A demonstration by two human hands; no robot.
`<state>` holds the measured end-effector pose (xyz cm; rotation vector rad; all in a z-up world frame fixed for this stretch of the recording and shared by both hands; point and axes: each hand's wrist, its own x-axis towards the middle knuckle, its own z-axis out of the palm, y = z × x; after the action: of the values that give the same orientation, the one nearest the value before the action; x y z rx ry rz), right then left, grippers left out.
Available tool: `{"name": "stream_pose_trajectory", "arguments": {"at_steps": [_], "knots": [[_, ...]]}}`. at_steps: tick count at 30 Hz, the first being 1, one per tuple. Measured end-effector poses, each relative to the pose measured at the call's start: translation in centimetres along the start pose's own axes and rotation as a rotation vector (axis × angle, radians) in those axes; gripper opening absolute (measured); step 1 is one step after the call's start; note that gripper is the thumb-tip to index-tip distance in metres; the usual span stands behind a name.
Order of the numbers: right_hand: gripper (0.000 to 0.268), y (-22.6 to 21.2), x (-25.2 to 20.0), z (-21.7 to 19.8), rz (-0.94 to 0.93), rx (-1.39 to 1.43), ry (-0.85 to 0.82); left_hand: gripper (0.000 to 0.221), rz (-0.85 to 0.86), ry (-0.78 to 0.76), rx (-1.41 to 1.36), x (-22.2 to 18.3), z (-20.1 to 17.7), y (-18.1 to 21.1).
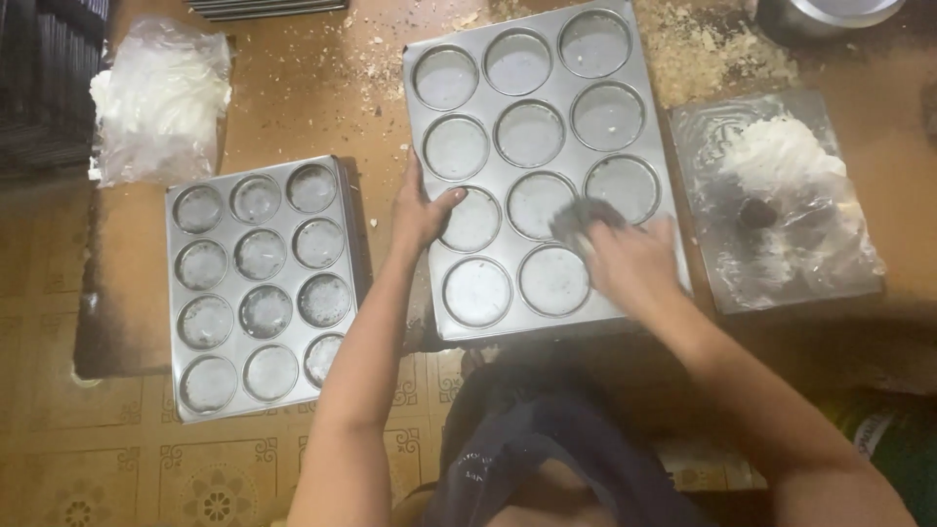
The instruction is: Applying grease to the individual molds of metal baking tins using a cloth to prepare them for baking.
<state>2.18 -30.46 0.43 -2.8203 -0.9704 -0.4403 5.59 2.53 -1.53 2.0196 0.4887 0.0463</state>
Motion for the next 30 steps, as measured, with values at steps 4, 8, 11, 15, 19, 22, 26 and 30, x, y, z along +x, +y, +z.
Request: {"name": "stream_pose_trajectory", "arguments": {"at_steps": [4, 8, 11, 15, 19, 22, 26, 30], "knots": [[0.014, 0.1, 11.1, 3.5, 0.092, 0.069, -0.058, 0.109, 0.004, -0.024, 0.035, -0.1, -0.2, 0.0], [0.013, 0.5, 13.3, 0.8, 0.078, 0.244, -0.125, 0.105, -0.034, -0.050, 0.030, -1.3, -0.9, 0.6], [0.010, 4.1, 9.1, -3.9, 0.115, 0.217, -0.122, 0.106, -0.155, 0.024, -0.047, -3.4, -0.6, 0.6], [0.007, 9.4, 5.1, 1.0, 0.159, -0.164, -0.125, 0.080, -0.164, 0.013, -0.028, -5.7, -0.4, 0.6], [0.010, 9.6, 7.0, 3.9, 0.056, 0.029, -0.034, 0.077, -0.119, 0.023, -0.002, -5.7, -0.5, 1.3], [0.006, 8.3, 7.9, -1.4, -0.020, 0.235, -0.360, 0.068, -0.097, 0.082, -0.077, -5.4, 0.2, 0.9], [0.039, 7.2, 7.7, -10.2, 0.145, 0.179, -0.832, 0.067, -0.137, 0.073, -0.108, -5.6, 0.5, 0.3], [0.023, 10.2, 6.5, -10.8, 0.274, 0.283, -0.370, 0.067, -0.134, 0.048, -0.103, -5.6, 0.3, 0.8]]}}
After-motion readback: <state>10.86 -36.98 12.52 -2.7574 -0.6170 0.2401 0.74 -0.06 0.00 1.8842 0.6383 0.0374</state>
